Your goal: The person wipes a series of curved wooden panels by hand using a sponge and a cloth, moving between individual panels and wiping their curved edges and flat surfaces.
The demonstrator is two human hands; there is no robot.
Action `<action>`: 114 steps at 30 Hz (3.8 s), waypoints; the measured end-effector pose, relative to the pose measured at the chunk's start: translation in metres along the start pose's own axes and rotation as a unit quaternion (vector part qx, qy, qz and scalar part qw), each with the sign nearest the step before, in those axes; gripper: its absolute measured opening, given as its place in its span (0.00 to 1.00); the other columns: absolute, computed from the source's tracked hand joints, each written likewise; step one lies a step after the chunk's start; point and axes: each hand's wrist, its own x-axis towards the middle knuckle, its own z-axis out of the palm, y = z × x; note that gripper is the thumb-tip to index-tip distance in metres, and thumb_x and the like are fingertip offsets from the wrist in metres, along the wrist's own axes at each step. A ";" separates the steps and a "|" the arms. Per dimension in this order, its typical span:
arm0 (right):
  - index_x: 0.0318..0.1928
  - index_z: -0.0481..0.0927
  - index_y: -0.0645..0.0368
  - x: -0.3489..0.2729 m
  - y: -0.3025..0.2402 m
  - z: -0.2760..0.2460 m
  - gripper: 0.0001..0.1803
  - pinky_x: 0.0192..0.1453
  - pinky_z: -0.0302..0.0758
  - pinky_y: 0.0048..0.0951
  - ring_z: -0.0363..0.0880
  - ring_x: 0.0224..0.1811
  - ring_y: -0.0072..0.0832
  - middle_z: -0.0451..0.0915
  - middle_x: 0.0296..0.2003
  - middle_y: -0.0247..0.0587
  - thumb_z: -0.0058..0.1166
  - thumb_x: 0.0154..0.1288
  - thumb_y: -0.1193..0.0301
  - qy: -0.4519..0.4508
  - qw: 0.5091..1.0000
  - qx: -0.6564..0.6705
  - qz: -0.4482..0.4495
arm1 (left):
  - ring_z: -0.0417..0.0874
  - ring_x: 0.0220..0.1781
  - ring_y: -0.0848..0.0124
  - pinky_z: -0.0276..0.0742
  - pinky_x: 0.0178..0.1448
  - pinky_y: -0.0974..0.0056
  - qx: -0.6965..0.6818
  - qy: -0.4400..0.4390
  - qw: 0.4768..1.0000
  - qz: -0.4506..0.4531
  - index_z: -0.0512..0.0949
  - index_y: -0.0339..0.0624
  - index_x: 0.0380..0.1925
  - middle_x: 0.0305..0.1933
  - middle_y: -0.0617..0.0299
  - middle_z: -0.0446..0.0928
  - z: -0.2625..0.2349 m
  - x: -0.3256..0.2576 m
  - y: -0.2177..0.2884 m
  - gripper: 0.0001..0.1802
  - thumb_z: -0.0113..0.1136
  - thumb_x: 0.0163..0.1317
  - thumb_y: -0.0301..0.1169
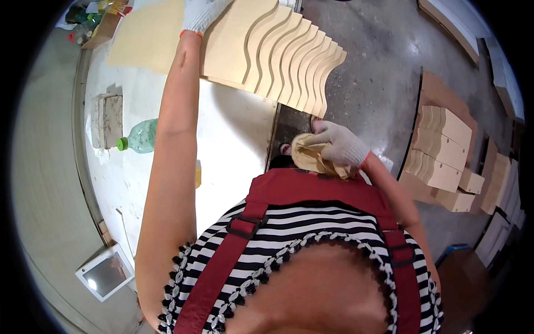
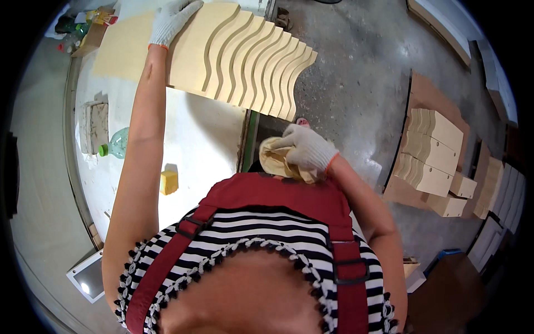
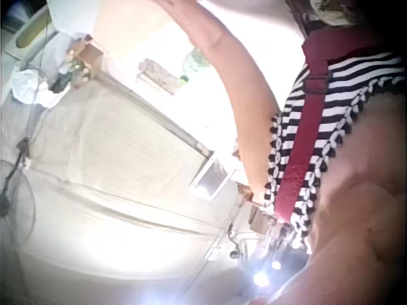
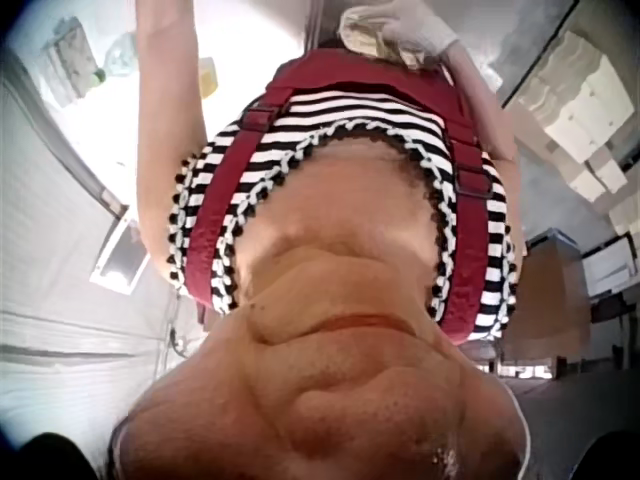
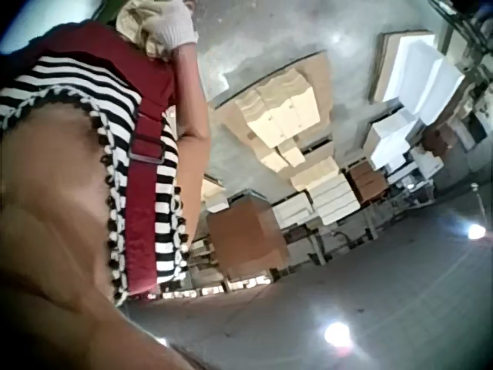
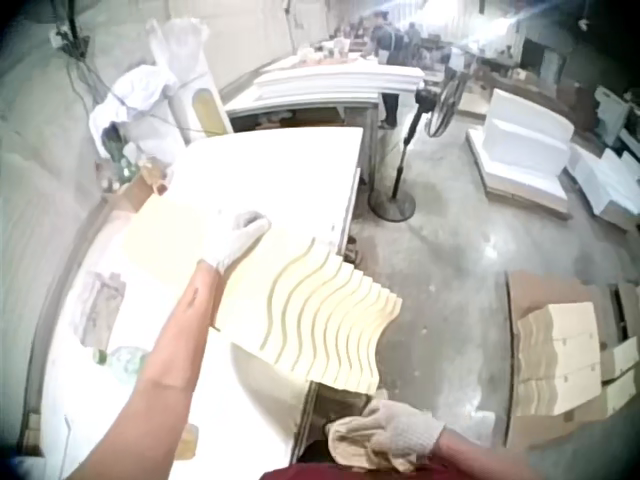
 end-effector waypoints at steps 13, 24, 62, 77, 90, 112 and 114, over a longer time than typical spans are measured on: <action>0.66 0.75 0.53 0.132 0.004 -0.035 0.31 0.64 0.76 0.45 0.75 0.61 0.55 0.70 0.64 0.55 0.59 0.60 0.66 0.514 0.851 -0.099 0.052 | 0.88 0.45 0.59 0.80 0.54 0.58 -0.009 -0.017 1.000 -0.005 0.89 0.41 0.40 0.40 0.52 0.88 0.000 0.001 0.006 0.18 0.60 0.64 0.42; 0.56 0.81 0.53 0.073 -0.012 -0.012 0.25 0.61 0.77 0.40 0.79 0.57 0.49 0.72 0.60 0.51 0.57 0.56 0.73 0.308 0.943 -0.109 -0.056 | 0.88 0.45 0.58 0.81 0.54 0.57 -0.035 0.014 0.999 0.009 0.88 0.38 0.40 0.40 0.49 0.88 0.009 0.009 -0.009 0.17 0.62 0.62 0.40; 0.54 0.87 0.52 0.014 -0.020 -0.033 0.20 0.66 0.77 0.33 0.82 0.59 0.37 0.83 0.58 0.44 0.56 0.61 0.71 -0.034 0.989 0.031 -0.137 | 0.87 0.42 0.56 0.80 0.52 0.56 -0.028 0.006 0.999 0.015 0.88 0.37 0.38 0.37 0.49 0.87 0.000 0.000 -0.006 0.16 0.62 0.62 0.39; 0.60 0.77 0.58 0.134 -0.038 -0.019 0.27 0.62 0.77 0.46 0.74 0.63 0.54 0.69 0.65 0.58 0.59 0.58 0.68 0.470 0.871 -0.140 -0.021 | 0.87 0.45 0.55 0.80 0.54 0.56 -0.048 -0.018 0.998 -0.021 0.88 0.38 0.41 0.41 0.48 0.87 0.003 0.001 -0.006 0.19 0.60 0.64 0.42; 0.52 0.88 0.52 0.041 -0.046 -0.021 0.22 0.69 0.74 0.36 0.76 0.65 0.42 0.73 0.66 0.47 0.54 0.57 0.75 0.018 0.989 -0.052 -0.141 | 0.87 0.41 0.57 0.80 0.52 0.56 -0.041 0.006 0.999 0.012 0.88 0.36 0.37 0.37 0.48 0.87 0.008 0.005 -0.002 0.17 0.61 0.62 0.39; 0.55 0.83 0.46 0.083 -0.068 -0.015 0.17 0.59 0.80 0.33 0.83 0.55 0.40 0.76 0.63 0.40 0.59 0.65 0.68 0.238 0.949 -0.159 -0.132 | 0.86 0.45 0.55 0.78 0.57 0.56 -0.020 -0.018 0.999 0.023 0.88 0.37 0.40 0.41 0.48 0.87 0.008 0.010 -0.002 0.18 0.60 0.63 0.41; 0.49 0.87 0.48 0.063 -0.066 -0.010 0.13 0.60 0.80 0.35 0.83 0.55 0.43 0.76 0.64 0.43 0.57 0.66 0.71 0.141 0.981 -0.047 -0.123 | 0.86 0.45 0.56 0.78 0.56 0.56 -0.044 -0.008 0.999 0.032 0.88 0.36 0.39 0.40 0.48 0.87 0.010 0.010 -0.007 0.17 0.61 0.63 0.40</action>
